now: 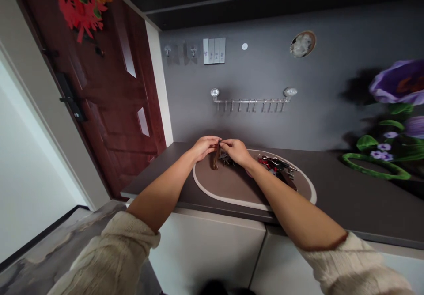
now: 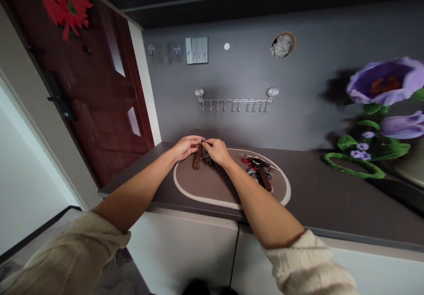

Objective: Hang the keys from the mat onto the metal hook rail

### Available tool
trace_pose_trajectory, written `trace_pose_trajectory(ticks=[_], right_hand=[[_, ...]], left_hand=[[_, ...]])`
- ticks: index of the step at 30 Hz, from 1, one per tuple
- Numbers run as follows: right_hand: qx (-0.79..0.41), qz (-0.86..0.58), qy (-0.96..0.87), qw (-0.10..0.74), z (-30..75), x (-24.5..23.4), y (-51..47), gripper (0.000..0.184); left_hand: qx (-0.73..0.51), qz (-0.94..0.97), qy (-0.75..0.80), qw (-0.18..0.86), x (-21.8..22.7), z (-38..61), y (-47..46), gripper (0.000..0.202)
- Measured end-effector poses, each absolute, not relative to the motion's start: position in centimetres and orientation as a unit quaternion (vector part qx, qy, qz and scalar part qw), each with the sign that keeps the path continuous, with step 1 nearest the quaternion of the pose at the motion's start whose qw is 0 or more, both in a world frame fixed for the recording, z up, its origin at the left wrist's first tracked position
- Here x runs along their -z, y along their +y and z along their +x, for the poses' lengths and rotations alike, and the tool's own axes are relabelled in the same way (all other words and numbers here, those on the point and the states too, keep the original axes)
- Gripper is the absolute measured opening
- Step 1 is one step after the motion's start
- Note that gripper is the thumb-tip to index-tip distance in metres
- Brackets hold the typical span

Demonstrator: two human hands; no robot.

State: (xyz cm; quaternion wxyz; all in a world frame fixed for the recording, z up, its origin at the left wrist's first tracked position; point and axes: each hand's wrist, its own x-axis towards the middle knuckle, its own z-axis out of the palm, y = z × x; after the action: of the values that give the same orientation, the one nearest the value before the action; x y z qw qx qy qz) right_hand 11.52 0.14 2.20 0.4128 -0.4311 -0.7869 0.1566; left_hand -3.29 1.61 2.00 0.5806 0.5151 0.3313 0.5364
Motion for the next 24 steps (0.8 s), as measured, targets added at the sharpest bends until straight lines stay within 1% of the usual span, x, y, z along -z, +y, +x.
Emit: trace_pose_trajectory(ticks=[4, 10, 16, 21, 24], right_hand=[[-0.178, -0.432, -0.767, 0.440, 11.6, -2.0, 0.6, 0.035], [-0.221, -0.406, -0.738, 0.492, 11.9, -1.0, 2.3, 0.031], [-0.273, -0.374, -0.721, 0.515, 11.9, -1.3, 2.1, 0.029], [-0.363, -0.346, -0.680, 0.535, 11.6, -2.0, 1.0, 0.030], [-0.420, -0.323, -0.651, 0.543, 11.5, -2.3, 0.6, 0.030]], left_hand=[[-0.526, 0.549, 0.332, 0.558, -2.2, -3.2, 1.3, 0.022], [-0.523, 0.605, 0.341, 0.494, -2.3, -3.0, 1.6, 0.030], [-0.527, 0.634, 0.344, 0.450, -2.7, -2.9, 1.3, 0.030], [-0.577, 0.628, 0.363, 0.375, -2.9, -3.2, 1.4, 0.026], [-0.583, 0.617, 0.380, 0.366, -2.7, -3.3, 1.6, 0.026]])
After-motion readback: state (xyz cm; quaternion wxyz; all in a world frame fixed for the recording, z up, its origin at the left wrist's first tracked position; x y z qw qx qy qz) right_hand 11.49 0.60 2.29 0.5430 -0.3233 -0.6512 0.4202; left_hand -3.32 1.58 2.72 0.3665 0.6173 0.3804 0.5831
